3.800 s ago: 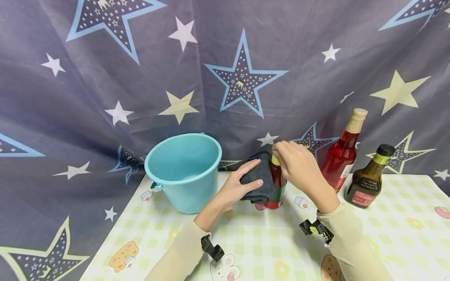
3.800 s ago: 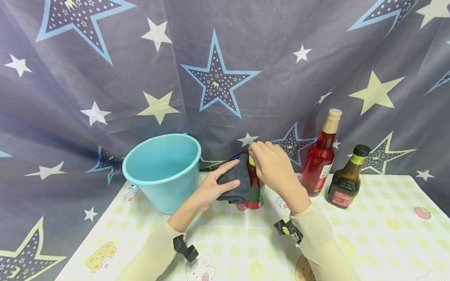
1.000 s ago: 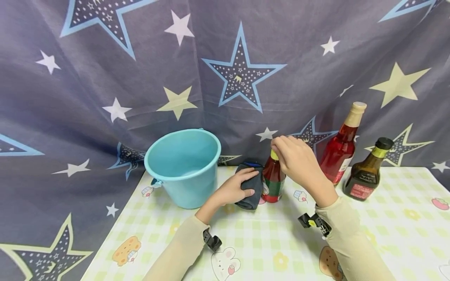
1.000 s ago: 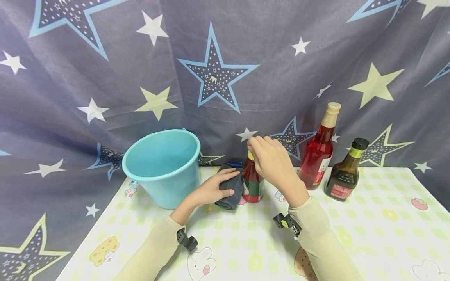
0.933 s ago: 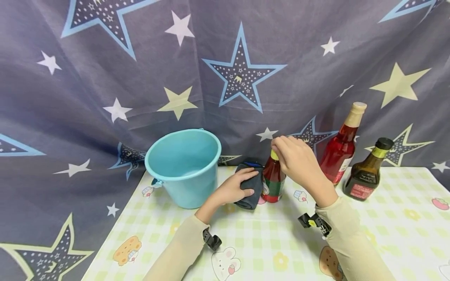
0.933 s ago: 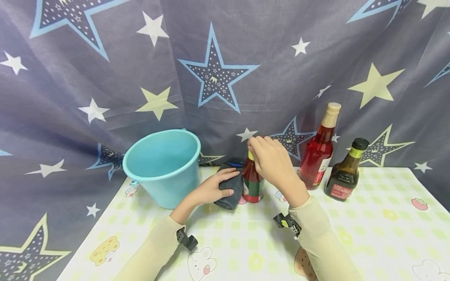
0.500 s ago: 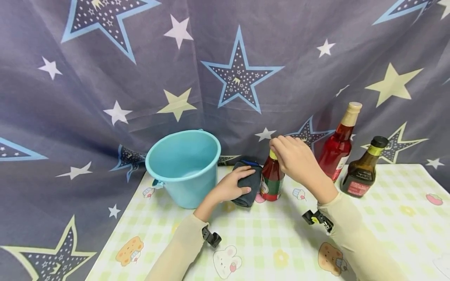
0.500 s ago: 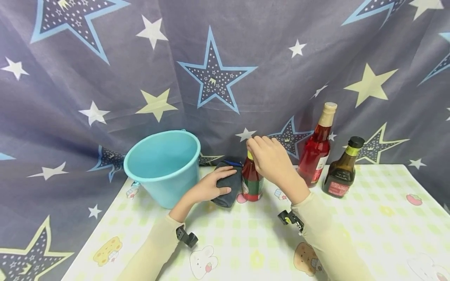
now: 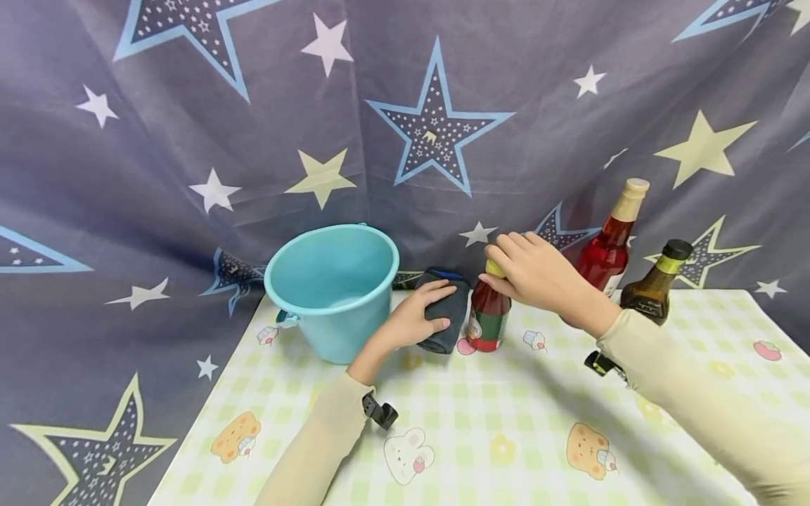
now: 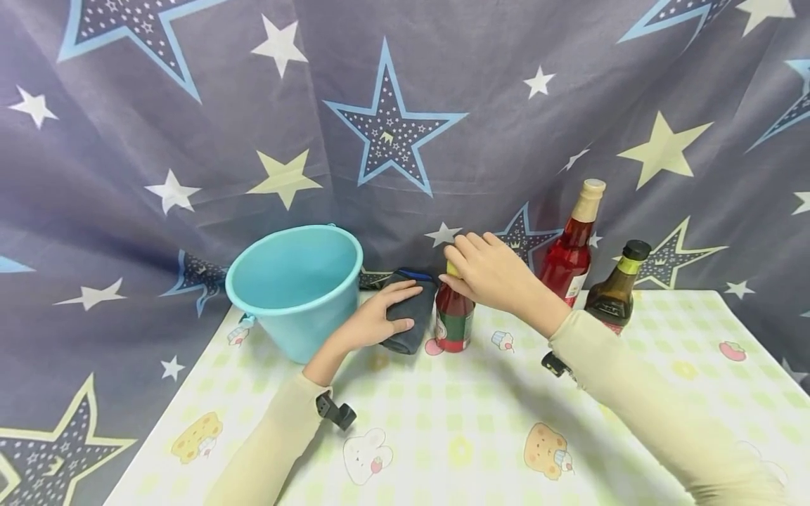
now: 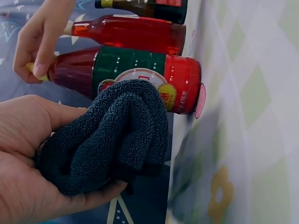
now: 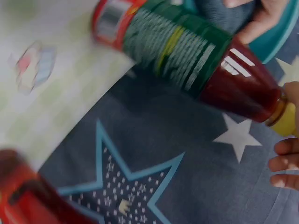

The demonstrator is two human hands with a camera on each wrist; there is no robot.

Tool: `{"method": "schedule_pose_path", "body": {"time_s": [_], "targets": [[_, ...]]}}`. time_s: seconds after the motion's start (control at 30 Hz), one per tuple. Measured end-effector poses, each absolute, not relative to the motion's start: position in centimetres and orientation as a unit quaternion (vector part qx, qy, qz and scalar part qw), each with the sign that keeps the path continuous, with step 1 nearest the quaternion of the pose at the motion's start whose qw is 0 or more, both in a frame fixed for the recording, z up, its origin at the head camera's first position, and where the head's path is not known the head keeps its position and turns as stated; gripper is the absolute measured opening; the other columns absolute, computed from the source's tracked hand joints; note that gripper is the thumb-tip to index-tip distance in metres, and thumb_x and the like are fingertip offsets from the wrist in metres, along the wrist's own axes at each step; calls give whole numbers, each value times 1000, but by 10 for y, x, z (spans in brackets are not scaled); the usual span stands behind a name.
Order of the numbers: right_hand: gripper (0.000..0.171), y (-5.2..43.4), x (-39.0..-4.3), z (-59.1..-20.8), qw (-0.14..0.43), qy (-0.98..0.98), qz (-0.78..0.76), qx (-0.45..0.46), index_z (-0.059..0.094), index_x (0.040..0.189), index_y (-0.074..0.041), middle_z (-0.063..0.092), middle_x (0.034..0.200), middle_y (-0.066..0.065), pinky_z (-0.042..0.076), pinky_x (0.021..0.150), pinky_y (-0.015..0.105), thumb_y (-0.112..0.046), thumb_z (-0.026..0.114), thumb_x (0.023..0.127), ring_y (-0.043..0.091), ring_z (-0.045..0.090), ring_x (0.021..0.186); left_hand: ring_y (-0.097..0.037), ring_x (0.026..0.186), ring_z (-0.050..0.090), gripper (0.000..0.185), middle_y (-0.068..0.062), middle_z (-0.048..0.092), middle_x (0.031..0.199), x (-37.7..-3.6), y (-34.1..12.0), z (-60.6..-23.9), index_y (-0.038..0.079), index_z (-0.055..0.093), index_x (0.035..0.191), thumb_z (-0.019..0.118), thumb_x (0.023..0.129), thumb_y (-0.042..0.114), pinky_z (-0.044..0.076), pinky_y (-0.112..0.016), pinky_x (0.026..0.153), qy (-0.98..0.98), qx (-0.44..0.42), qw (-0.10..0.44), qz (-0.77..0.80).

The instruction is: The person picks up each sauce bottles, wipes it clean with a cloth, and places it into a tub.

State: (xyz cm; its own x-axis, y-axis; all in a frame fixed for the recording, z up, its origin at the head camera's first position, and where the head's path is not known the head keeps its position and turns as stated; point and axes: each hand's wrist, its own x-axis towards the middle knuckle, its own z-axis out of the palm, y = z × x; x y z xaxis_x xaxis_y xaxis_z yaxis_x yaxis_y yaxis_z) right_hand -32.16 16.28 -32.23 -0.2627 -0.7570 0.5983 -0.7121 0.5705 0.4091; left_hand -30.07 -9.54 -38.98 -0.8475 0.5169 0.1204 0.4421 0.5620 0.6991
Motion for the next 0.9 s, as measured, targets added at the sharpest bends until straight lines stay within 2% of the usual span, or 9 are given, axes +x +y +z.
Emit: {"method": "schedule_pose_path", "body": {"time_s": [0.2, 0.4, 0.6, 0.9], "targets": [[42, 165, -331, -308, 405, -760, -71, 504, 56, 97, -1, 52, 83, 11, 45, 63, 37, -40, 69, 94, 27, 50, 68, -37, 153, 31, 61, -12, 32, 166, -304, -99, -380, 10, 46, 155, 68, 97, 9, 37, -54, 117, 883, 270, 44, 382], [44, 161, -336, -290, 404, -740, -115, 525, 54, 90, -1, 52, 80, 11, 44, 63, 35, -38, 77, 88, 26, 49, 68, -35, 153, 31, 61, -11, 31, 166, -312, -100, -374, 13, 45, 155, 68, 98, 12, 37, -52, 118, 885, 272, 38, 375], [46, 159, -338, -279, 411, -713, -183, 538, 52, 84, -3, 54, 78, 10, 41, 61, 32, -40, 79, 86, 25, 50, 68, -33, 153, 31, 61, -11, 32, 166, -313, -102, -370, 12, 45, 155, 68, 98, 12, 36, -51, 119, 886, 275, 35, 372], [51, 158, -325, -289, 393, -693, -252, 549, 52, 80, -6, 54, 78, 8, 46, 65, 31, -51, 75, 88, 22, 53, 70, -36, 153, 31, 59, -13, 33, 165, -295, -102, -384, 10, 47, 153, 67, 98, 9, 37, -53, 118, 876, 272, 44, 397]]}}
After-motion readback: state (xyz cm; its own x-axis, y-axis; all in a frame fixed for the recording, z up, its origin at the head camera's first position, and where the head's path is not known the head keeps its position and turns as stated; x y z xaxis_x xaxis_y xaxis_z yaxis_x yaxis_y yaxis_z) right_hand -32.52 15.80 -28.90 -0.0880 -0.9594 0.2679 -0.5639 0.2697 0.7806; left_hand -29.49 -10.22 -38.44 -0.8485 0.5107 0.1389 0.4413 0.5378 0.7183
